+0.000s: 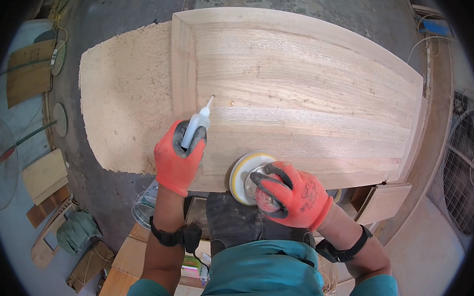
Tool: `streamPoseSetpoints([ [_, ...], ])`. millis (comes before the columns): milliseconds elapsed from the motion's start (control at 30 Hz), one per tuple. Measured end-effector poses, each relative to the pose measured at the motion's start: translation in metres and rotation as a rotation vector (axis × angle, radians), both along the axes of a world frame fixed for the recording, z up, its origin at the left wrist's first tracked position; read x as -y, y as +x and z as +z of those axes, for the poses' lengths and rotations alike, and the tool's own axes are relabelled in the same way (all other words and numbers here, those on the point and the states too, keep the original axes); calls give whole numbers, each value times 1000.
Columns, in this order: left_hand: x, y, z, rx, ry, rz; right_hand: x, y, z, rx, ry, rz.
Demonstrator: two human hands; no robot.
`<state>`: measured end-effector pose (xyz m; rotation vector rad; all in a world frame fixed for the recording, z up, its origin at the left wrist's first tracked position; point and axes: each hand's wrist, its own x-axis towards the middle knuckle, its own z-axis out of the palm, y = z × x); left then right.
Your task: The person uses a handheld orbital sander to smooth the surface of a large, light-colored wooden board. They hold a white squeeze bottle in the other hand and occasionally apply a small amount of liquid to the wood while sanding. The person moves the sander across the board's surface in a continuous, sweeping motion.
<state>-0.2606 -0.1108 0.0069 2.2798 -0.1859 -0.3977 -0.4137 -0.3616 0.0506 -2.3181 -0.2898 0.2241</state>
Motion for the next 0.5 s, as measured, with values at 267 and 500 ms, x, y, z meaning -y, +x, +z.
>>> streamPoseSetpoints([
  [267,-10,-5,3,-33,-39,32,0,1,-1,30,4,0],
  [500,-11,-5,3,20,-14,2,0,3,3,-4,10,14],
])
